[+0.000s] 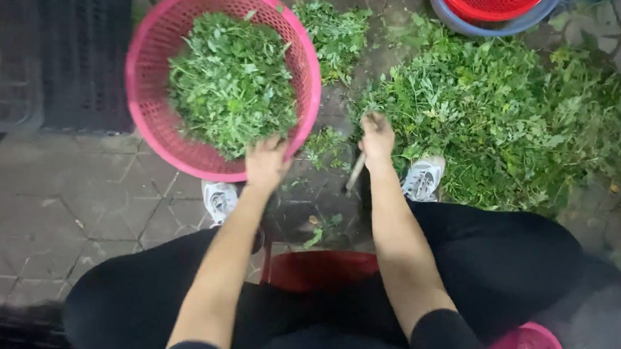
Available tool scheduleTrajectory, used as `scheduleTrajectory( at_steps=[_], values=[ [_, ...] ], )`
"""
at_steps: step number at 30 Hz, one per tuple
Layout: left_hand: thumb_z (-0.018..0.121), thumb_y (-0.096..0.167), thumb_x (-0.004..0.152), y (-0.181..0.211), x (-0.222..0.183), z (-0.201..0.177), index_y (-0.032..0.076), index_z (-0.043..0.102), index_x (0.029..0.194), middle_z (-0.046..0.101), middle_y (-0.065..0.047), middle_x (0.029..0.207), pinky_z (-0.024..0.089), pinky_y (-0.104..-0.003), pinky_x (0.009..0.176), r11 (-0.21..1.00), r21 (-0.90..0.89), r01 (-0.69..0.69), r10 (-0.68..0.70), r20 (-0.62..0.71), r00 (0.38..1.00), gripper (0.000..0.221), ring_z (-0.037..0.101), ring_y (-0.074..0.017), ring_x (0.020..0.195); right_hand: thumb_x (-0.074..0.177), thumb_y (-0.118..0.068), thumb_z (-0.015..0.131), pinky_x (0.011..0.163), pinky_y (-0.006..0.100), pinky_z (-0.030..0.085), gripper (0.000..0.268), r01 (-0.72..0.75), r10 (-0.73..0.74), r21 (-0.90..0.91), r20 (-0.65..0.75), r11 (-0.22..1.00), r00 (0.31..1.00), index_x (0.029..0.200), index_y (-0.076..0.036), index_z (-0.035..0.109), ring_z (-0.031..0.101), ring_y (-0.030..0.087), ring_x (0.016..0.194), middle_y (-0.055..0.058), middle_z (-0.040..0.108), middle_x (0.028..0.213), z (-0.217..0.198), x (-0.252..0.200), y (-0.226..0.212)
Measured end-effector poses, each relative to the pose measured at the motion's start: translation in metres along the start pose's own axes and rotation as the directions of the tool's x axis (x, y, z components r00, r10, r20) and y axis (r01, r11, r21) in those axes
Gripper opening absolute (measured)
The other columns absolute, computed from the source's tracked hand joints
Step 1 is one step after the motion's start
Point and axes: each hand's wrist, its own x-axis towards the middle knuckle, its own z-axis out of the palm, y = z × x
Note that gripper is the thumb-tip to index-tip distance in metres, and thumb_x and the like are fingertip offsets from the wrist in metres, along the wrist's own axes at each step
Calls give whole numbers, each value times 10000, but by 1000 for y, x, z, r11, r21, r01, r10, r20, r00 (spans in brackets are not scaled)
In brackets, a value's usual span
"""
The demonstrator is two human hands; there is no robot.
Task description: Sorting and trimming green leafy vegetables by hand and with a small knife, then placing them into a basket.
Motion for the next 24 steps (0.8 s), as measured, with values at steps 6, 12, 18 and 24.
scheduleTrajectory(
  at_steps=[6,12,18,24],
  values=[
    [718,446,1037,-74,-9,-49,334,762,1401,741,56,1416,500,-596,1131,974,67,215,-216,10,976,383,727,-265,1219,1039,-345,792,690,431,664,499,71,-42,-253,119,965,992,1438,-62,695,726,271,954,141,770,1277,56,79,15],
    [719,477,1029,-106,-28,-50,240,778,1338,762,-4,1337,457,-543,1239,969,19,247,-245,-80,966,394,742,-281,1212,1022,-540,779,1162,536,556,804,256,-115,-672,248,694,962,1608,-44,539,508,401,1492,239,610,1534,99,152,55],
    [661,527,1061,-98,-33,-51,232,762,1332,742,-26,1260,428,-555,1260,955,14,298,-296,-85,952,413,747,-289,1159,953,-356,721,743,419,570,283,236,-15,-503,405,831,914,1093,-115,771,695,266,800,101,732,856,85,44,5],
    [824,429,965,-85,-10,-76,235,700,1427,680,-93,1382,412,-614,1252,891,9,453,-450,141,882,516,696,-345,1276,958,-506,844,1069,553,580,562,305,3,-556,484,773,875,1312,-77,760,746,381,1233,197,807,1201,19,33,56]
  ],
)
